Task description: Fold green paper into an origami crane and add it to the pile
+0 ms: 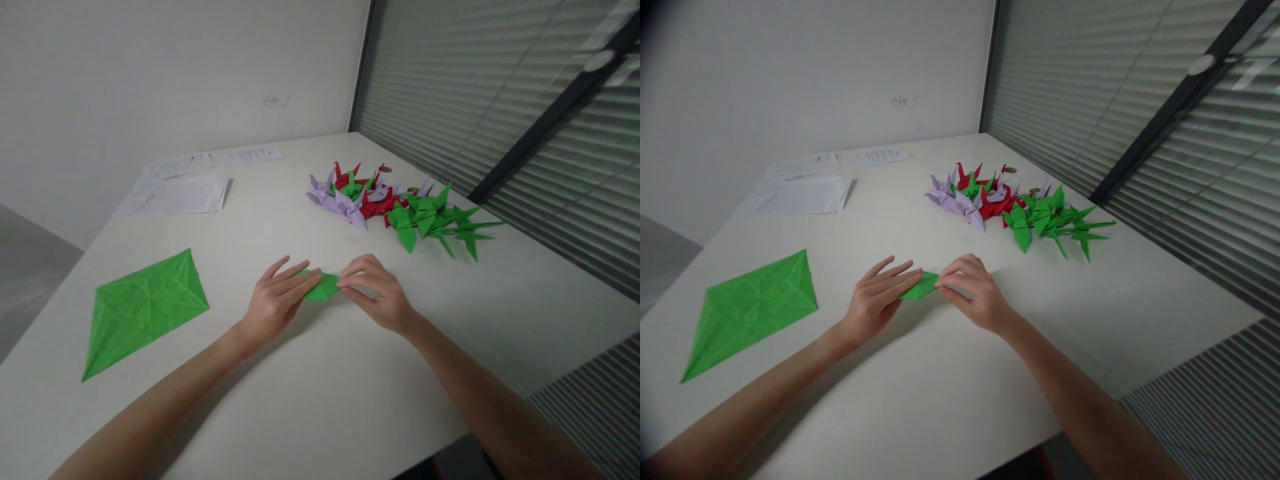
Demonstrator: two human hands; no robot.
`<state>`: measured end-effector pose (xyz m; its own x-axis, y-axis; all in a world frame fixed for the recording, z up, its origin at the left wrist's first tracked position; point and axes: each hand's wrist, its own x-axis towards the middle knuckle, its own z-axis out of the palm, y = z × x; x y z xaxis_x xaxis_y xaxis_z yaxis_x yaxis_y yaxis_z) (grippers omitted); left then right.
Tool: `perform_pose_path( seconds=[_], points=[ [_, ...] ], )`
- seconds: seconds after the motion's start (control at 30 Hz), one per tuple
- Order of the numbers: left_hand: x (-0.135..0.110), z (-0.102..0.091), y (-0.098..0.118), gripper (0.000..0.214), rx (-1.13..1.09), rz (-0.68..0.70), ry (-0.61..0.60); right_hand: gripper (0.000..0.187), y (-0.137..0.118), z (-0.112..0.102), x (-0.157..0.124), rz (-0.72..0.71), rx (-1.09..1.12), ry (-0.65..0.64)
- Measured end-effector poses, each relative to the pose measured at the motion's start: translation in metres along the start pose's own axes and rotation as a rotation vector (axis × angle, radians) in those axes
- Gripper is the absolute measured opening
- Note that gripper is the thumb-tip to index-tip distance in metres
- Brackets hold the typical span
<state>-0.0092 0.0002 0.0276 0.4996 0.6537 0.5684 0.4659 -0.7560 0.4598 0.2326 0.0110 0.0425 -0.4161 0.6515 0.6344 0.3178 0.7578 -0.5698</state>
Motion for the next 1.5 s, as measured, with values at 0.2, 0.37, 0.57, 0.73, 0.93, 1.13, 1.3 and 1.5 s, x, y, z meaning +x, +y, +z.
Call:
perform_pose_path(
  seconds=[0.2, 0.37, 0.57, 0.73, 0.93, 1.13, 1.3, 1.5],
  points=[
    [-0.009, 0.017, -0.011, 0.034, 0.403, 0.102, -0.282, 0.029, 0.004, 0.011, -0.008, -0.004, -0.233, -0.398],
    [-0.01, 0.026, -0.007, 0.037, 0.375, -0.069, -0.317, 0.033, 0.013, 0.02, -0.015, 0.04, -0.306, -0.62],
    [-0.008, 0.019, -0.022, 0.036, 0.355, -0.181, -0.341, 0.032, 0.017, 0.016, -0.016, 0.051, -0.364, -0.673],
    [-0.01, 0.015, -0.039, 0.061, 0.441, -0.177, -0.416, 0.036, 0.013, 0.014, -0.016, 0.059, -0.369, -0.727],
    [-0.012, 0.012, -0.034, 0.071, 0.538, -0.208, -0.33, 0.039, 0.014, 0.013, -0.016, 0.067, -0.367, -0.762],
    [-0.014, 0.03, 0.015, 0.045, 0.422, -0.076, -0.262, 0.032, 0.014, 0.016, -0.017, 0.035, -0.376, -0.673],
    [-0.02, 0.048, 0.035, 0.052, 0.479, -0.114, -0.275, 0.033, 0.008, 0.015, -0.019, 0.046, -0.417, -0.666],
    [-0.028, 0.047, 0.023, 0.082, 0.638, -0.26, -0.261, 0.046, 0.005, 0.02, -0.021, 0.127, -0.427, -0.67]
  ],
)
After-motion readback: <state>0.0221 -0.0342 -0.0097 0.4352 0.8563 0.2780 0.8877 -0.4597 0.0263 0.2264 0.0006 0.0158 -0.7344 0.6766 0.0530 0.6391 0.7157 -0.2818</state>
